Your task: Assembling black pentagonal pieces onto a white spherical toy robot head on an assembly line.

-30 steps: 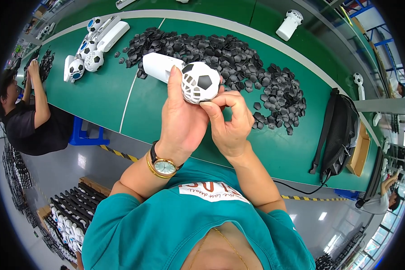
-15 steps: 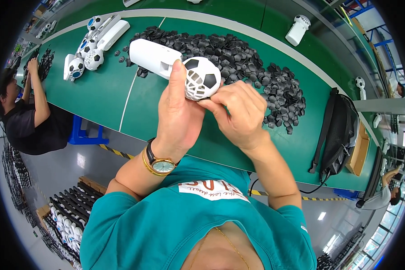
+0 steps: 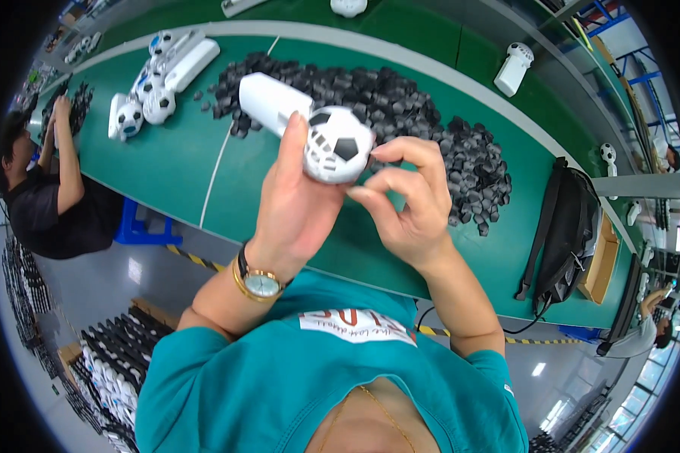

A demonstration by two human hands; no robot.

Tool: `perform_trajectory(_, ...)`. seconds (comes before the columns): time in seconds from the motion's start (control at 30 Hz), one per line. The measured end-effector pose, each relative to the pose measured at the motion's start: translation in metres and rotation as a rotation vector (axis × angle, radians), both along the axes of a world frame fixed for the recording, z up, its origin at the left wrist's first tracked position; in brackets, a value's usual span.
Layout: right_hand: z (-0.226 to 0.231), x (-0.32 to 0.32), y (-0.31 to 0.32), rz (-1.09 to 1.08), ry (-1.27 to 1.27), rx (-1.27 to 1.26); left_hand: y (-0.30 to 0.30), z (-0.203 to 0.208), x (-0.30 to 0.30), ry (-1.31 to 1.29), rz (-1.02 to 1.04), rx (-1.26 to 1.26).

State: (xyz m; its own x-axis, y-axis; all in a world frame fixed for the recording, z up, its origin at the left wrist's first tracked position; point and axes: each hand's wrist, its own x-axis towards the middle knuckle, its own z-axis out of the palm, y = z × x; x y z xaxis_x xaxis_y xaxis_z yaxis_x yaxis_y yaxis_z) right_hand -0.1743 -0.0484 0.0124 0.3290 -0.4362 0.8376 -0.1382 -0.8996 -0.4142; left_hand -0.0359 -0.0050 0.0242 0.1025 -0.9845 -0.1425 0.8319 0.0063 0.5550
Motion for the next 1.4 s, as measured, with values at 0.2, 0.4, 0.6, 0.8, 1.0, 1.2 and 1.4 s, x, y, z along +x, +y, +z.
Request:
perform_trajectory(0.2, -0.007, 0.033, 0.019, 0.267, -0.571, 0.543, 0.027, -0.001, -0.015, 0.02, -0.02, 0.146)
perform_trajectory(0.4, -0.033, 0.046, 0.029, 0.251, -0.57, 0.798, 0.044, -0.024, -0.007, -0.116, -0.22, 0.1)
perform_trajectory(0.6, -0.043, 0.047, 0.016, 0.178, -0.75, 0.948, 0.038, -0.018, 0.038, -0.685, -0.734, 0.252)
perform_trajectory(0.8, -0.058, 0.046, 0.015, 0.189, -0.82, 1.062, 0.028, -0.012, 0.062, -1.525, -0.701, -0.02)
perform_trajectory(1.0, -0.063, 0.049, 0.016, 0.168, -0.741, 1.091, 0.016, -0.011, 0.059, -1.981, -0.312, -0.423)
perform_trajectory(1.2, -0.055, 0.039, 0.017, 0.162, -0.714, 1.034, -0.01, 0.022, 0.054, -2.172, -0.345, -0.721)
perform_trajectory(1.4, -0.026, -0.033, 0.005, 0.06, -0.533, 1.065, -0.018, 0.003, 0.064, -2.24, -0.364, -0.92)
